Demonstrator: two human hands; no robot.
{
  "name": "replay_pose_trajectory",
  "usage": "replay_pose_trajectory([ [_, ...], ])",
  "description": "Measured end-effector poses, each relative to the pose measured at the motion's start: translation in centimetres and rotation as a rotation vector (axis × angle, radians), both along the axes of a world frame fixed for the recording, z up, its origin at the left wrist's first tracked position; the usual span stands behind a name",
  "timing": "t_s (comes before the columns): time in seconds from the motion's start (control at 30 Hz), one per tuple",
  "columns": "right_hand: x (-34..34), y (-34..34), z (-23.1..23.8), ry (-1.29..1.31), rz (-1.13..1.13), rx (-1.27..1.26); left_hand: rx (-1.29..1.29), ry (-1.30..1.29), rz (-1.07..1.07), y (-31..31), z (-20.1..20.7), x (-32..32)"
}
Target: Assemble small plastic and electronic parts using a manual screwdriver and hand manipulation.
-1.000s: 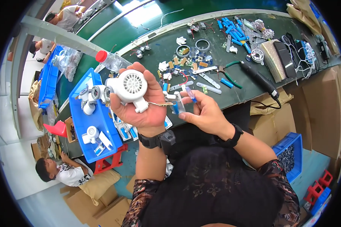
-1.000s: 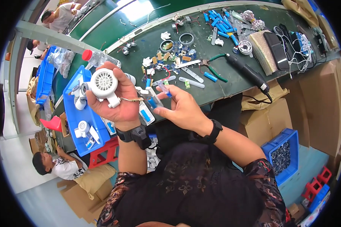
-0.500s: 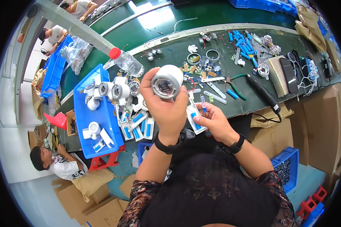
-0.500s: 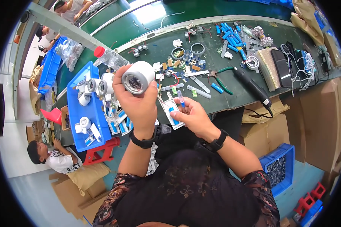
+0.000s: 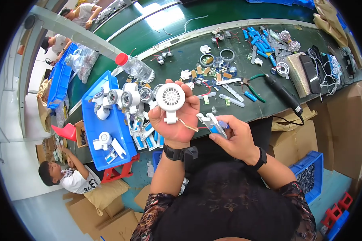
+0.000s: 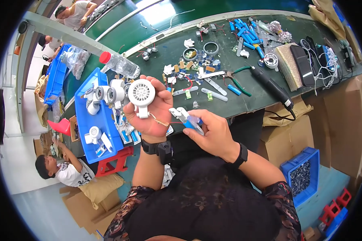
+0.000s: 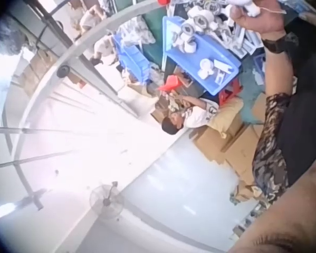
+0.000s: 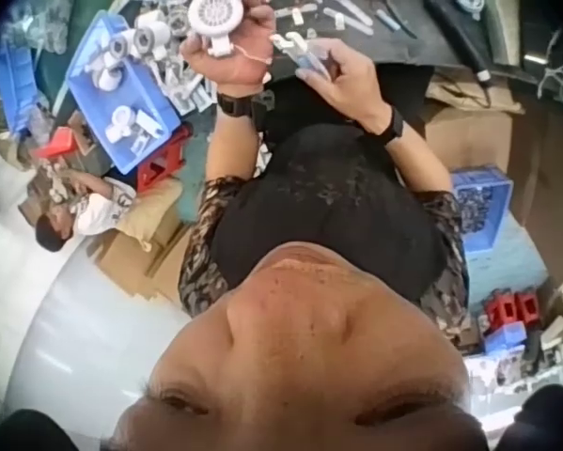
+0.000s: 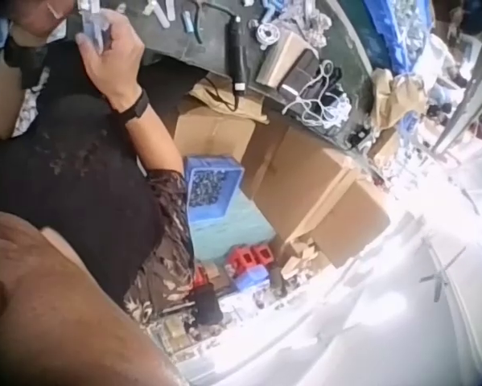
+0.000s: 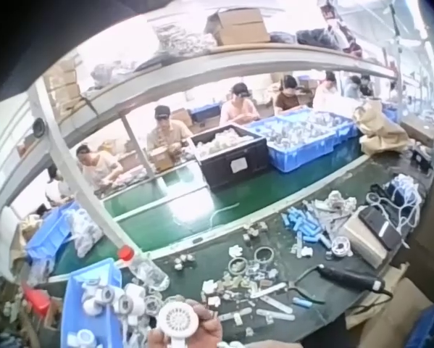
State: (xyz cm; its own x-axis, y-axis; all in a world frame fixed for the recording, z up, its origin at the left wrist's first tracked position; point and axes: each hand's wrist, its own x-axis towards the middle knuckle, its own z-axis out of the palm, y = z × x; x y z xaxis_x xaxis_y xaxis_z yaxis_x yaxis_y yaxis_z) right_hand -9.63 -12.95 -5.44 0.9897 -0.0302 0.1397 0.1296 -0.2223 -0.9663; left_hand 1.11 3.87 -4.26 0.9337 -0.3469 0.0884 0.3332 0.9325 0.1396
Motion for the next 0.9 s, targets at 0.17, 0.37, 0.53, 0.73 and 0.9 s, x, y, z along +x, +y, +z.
replay_pose_trajectory([
  [0.17,0.2,0.5,0.2,-0.106,-0.023,-0.022,-0.101,-0.075,-0.079,0.3,-0.2,0.1],
  [0.37,0.4,0.1,-0.5,-0.064,0.007,-0.064,-0.116,-0.066,-0.106,0.4,-0.2,-0.1],
  [0.53,1.2,-0.4,-0.1,-0.130,-0.030,-0.118,0.049,-0.065,-0.027,-0.2,-0.2,-0.6],
  [0.73,2.5,-1.8,1.7,-0.257,-0.064,0.067,0.018,-0.058,-0.058,-0.5,-0.4,-0.9],
  [0.9,3.2,-1.2,6.1,-0.368,-0.047,0.210,-0.046,-0.053,-0.152,-0.7,-1.0,-1.1],
])
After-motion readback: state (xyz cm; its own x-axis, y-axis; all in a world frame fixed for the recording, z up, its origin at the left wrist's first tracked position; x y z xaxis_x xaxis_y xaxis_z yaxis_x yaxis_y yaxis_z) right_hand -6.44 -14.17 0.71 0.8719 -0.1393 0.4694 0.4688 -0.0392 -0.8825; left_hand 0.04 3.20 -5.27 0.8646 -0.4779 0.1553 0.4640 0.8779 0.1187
